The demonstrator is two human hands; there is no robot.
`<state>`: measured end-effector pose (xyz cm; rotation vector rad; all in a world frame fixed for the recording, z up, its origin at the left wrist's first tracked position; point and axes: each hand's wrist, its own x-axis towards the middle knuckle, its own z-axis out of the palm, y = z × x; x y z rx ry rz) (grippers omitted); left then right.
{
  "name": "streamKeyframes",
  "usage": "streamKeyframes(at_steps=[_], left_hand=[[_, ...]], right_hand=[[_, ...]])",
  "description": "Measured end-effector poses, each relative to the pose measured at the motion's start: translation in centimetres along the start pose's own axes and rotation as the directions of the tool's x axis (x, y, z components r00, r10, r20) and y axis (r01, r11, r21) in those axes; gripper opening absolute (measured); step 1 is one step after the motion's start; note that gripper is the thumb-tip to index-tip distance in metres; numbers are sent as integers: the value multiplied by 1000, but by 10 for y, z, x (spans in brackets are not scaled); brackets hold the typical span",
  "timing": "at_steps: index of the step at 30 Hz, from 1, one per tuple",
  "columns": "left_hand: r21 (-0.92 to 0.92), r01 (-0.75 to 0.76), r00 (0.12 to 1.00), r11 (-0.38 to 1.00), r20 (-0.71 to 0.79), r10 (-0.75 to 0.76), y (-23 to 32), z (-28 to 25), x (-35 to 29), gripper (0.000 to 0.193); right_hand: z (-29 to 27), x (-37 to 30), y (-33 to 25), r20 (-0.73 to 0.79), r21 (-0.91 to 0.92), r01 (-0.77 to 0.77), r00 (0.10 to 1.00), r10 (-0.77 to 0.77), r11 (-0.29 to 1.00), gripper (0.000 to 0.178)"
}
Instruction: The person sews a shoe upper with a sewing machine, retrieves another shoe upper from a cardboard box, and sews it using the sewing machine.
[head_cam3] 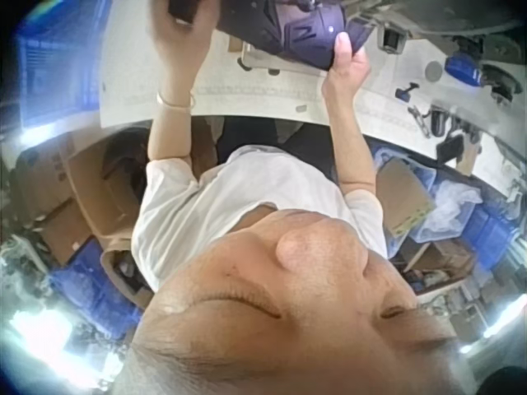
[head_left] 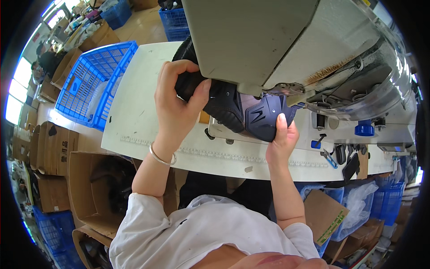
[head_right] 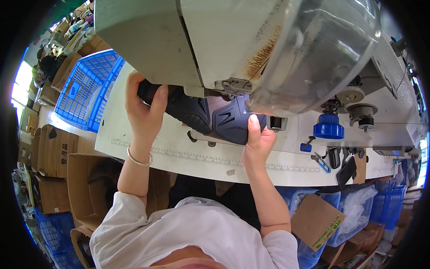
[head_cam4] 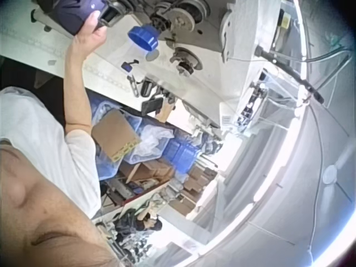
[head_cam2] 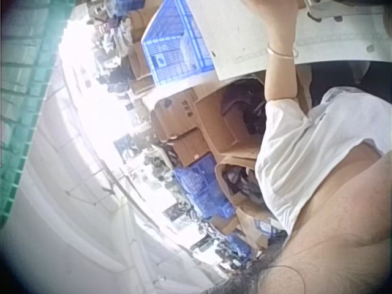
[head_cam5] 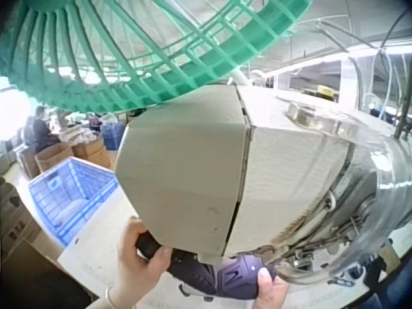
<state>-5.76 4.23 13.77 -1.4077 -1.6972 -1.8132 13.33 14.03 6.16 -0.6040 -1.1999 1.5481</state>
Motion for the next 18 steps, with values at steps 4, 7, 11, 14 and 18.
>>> streamKeyframes(at_steps=[4, 7, 11, 14, 18], left_hand=[[5, 11, 1000, 1000, 23, -12, -5, -2, 2, 23], [2, 38, 999, 999, 38, -38, -6, -3, 4, 23], [-15, 62, 997, 998, 37, -61, -7, -2, 4, 23], [-16, 60, 998, 998, 35, -60, -9, 0, 7, 23], [-27, 51, 999, 998, 19, -50, -8, 4, 9, 23]], right_hand=[[2, -1, 1, -16, -8, 16, 1000, -16, 1000, 25], [4, -1, 2, -20, 7, 8, 1000, -8, 1000, 24], [7, 1, -1, -31, 15, -7, 999, 7, 1000, 23], [7, 3, 1, -45, 0, 14, 999, -14, 1000, 23], [8, 5, 1, -77, 5, 18, 997, -17, 1000, 22]])
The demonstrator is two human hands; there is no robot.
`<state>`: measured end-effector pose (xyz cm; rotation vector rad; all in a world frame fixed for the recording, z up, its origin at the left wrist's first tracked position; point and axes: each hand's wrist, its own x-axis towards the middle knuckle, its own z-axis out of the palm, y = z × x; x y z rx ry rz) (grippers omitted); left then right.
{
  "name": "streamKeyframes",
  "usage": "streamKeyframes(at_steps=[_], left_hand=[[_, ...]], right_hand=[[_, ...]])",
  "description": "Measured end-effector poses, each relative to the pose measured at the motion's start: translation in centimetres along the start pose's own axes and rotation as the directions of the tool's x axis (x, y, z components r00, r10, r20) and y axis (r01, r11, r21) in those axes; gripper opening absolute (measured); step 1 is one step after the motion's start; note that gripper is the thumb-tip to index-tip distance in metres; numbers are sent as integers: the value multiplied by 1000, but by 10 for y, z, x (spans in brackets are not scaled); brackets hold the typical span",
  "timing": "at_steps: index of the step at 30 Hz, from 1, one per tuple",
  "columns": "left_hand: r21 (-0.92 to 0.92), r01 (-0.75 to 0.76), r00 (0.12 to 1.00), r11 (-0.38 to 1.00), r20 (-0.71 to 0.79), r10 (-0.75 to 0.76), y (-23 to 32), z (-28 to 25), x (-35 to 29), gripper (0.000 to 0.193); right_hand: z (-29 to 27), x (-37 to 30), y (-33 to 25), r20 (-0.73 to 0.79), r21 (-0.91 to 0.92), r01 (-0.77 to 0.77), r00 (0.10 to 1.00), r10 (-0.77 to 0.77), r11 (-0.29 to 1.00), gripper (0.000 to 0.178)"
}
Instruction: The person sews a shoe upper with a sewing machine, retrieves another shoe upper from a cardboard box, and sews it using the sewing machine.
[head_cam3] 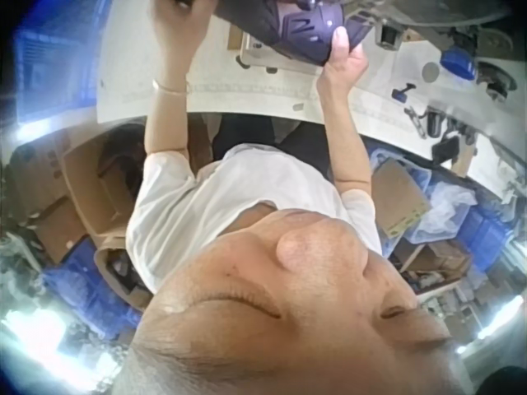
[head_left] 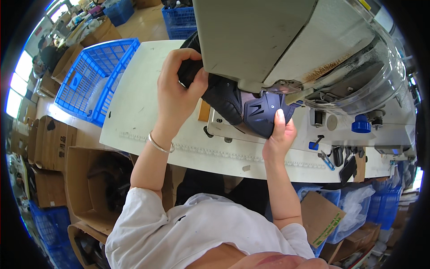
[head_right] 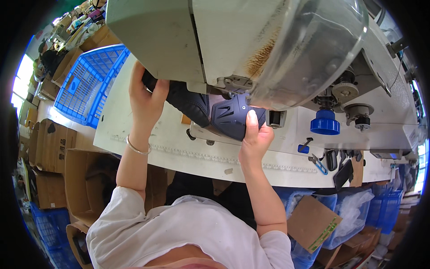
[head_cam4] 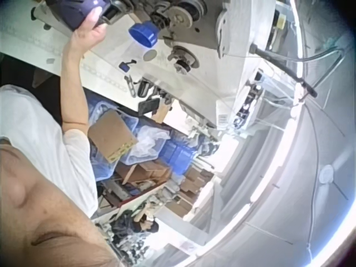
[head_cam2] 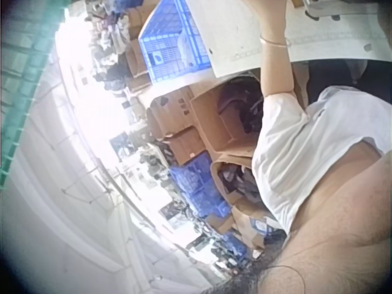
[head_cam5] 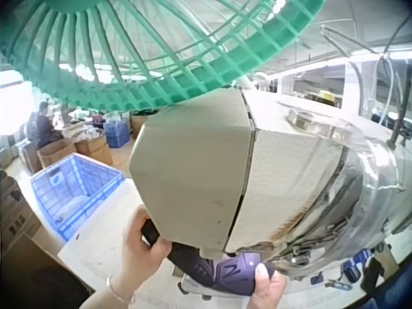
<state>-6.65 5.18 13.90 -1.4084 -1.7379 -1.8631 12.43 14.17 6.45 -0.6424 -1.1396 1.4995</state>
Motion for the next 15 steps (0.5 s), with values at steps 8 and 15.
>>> streamKeyframes(at_steps=[8, 15], left_hand=[[16, 32, 999, 999, -6, -32, 3, -2, 2, 21], [63, 73, 997, 995, -9, -73, 6, -3, -3, 21]], right_hand=[[4, 5, -5, 10, -25, 2, 1000, -2, 1000, 25], [-2, 7, -4, 19, -53, -26, 999, 27, 998, 26]])
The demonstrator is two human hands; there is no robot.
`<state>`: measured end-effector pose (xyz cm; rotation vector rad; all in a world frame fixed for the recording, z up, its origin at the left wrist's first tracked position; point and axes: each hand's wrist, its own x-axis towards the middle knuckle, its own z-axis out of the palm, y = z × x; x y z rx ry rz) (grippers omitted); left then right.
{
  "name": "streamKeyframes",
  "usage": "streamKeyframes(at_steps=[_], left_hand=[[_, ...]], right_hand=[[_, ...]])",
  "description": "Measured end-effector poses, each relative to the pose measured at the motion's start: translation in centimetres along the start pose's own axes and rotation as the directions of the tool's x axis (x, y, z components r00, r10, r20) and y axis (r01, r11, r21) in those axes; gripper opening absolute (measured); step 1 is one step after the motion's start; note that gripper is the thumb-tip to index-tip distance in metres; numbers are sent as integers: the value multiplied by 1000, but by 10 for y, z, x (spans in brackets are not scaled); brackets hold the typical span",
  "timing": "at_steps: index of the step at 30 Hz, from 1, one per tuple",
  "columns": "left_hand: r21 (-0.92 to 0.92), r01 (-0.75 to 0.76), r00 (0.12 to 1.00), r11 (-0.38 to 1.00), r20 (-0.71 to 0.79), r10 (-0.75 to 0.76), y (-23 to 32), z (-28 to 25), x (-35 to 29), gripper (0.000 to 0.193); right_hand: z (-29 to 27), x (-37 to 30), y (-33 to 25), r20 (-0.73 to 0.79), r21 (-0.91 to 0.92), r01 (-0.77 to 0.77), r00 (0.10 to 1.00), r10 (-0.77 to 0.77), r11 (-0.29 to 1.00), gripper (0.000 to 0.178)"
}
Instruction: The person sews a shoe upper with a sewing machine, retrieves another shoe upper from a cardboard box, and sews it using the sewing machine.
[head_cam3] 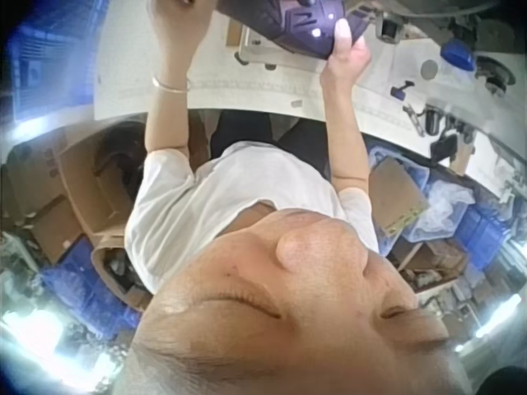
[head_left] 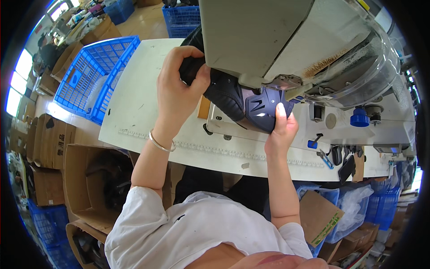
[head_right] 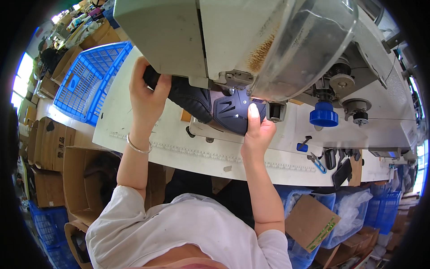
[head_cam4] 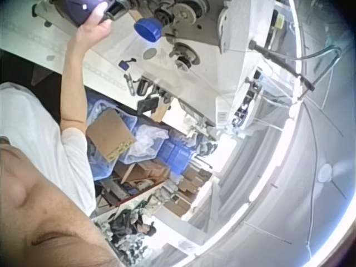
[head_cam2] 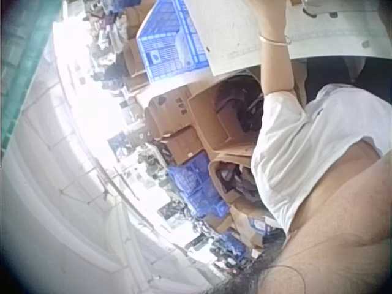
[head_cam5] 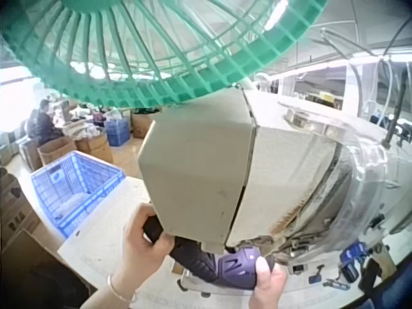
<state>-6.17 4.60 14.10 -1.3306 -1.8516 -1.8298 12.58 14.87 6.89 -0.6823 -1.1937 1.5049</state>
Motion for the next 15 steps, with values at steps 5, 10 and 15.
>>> streamKeyframes(at_steps=[5, 10, 15], left_hand=[[-43, 21, 1000, 999, -3, -21, 2, 3, -3, 21], [-7, 15, 1000, 1000, -18, -15, -1, -2, 0, 21], [-28, -29, 999, 999, -18, 28, 0, 2, 4, 22]], right_hand=[[-18, 0, -12, 31, -73, -20, 999, 22, 997, 21], [-140, 15, -65, -13, -773, 384, 786, -618, 505, 26], [-285, 75, -207, -639, -600, 357, 326, -697, 716, 41]])
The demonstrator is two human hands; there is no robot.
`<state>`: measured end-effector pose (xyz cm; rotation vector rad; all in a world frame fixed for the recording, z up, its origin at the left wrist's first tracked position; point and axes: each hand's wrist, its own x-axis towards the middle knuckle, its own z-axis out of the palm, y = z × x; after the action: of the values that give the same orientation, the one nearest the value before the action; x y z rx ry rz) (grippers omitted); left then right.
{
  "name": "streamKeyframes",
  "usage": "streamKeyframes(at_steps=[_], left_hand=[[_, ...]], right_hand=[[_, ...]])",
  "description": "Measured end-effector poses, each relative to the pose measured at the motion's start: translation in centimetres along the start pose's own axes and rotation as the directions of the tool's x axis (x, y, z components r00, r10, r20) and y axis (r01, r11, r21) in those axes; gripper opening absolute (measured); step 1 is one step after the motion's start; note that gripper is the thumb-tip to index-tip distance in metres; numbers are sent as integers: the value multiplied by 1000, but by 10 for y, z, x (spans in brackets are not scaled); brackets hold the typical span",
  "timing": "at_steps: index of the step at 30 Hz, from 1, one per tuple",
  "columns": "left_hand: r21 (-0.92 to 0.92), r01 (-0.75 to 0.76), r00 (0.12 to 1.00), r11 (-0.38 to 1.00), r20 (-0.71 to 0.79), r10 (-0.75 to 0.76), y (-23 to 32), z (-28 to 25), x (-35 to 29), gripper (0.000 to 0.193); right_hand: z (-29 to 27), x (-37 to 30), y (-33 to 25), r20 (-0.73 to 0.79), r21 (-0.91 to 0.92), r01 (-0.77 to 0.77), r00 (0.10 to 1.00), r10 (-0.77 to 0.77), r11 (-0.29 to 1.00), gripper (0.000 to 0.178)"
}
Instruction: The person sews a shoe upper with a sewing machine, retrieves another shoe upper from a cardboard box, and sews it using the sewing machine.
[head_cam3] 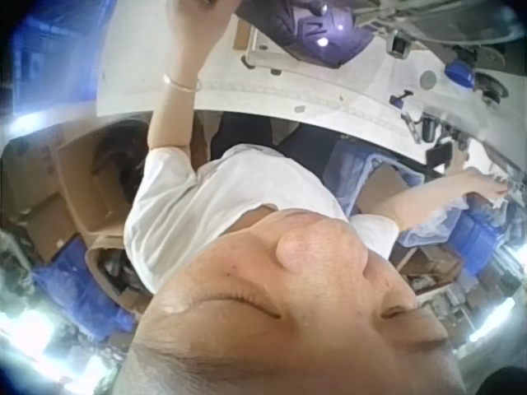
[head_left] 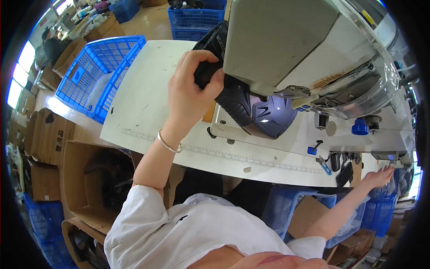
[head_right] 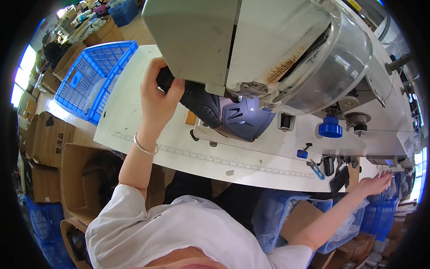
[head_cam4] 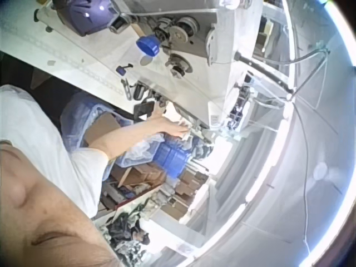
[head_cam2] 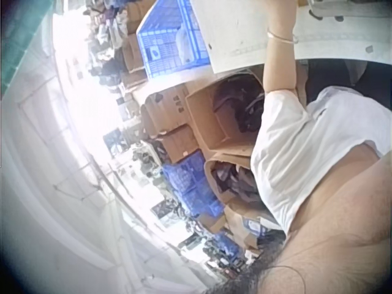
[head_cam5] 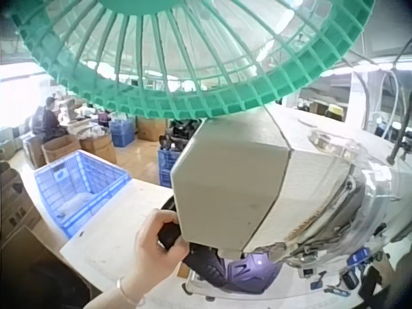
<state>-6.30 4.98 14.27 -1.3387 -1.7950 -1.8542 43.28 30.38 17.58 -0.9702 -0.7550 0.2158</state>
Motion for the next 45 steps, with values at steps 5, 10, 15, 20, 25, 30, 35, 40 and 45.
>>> streamKeyframes(at_steps=[5, 10, 15, 20, 25, 30, 35, 40, 45], left_hand=[[13, -13, 999, 1000, -49, 14, 1, -2, -2, 21], [10, -4, 1000, 1000, -25, 4, 1, 0, 7, 15], [-176, 67, 997, 982, -25, -72, -29, -1, 22, 10], [-91, 53, 998, 994, -17, -55, -23, 18, 47, 11], [-62, -11, 998, 998, -66, 7, -10, 18, 40, 22], [73, 54, 986, 996, -161, -42, -32, 14, 12, 27], [85, 198, 966, 977, -185, -179, -134, -2, 72, 24], [21, 140, 929, 990, -350, -124, -89, -48, -25, 24], [45, 85, 920, 995, -387, -61, -34, -98, -123, 35]], right_hand=[[2, 116, 58, 414, -62, -128, 899, 142, 990, 68], [19, 154, 4, 446, 5, -191, 879, 169, 982, 65], [34, 36, -40, 52, -18, 424, 905, -423, 905, 44], [2, -261, -20, 782, -194, 101, 617, 92, 976, 31], [14, -373, -67, 973, -44, -786, 107, 206, 616, 31], [33, -378, -57, 880, -225, -745, 121, 459, 628, 20], [73, -413, -94, 917, -303, -732, -50, 395, 611, 24], [54, -405, -58, 980, -193, -625, -80, 184, 756, 18], [38, -406, -68, 956, -292, -720, -216, 197, 629, 25]])
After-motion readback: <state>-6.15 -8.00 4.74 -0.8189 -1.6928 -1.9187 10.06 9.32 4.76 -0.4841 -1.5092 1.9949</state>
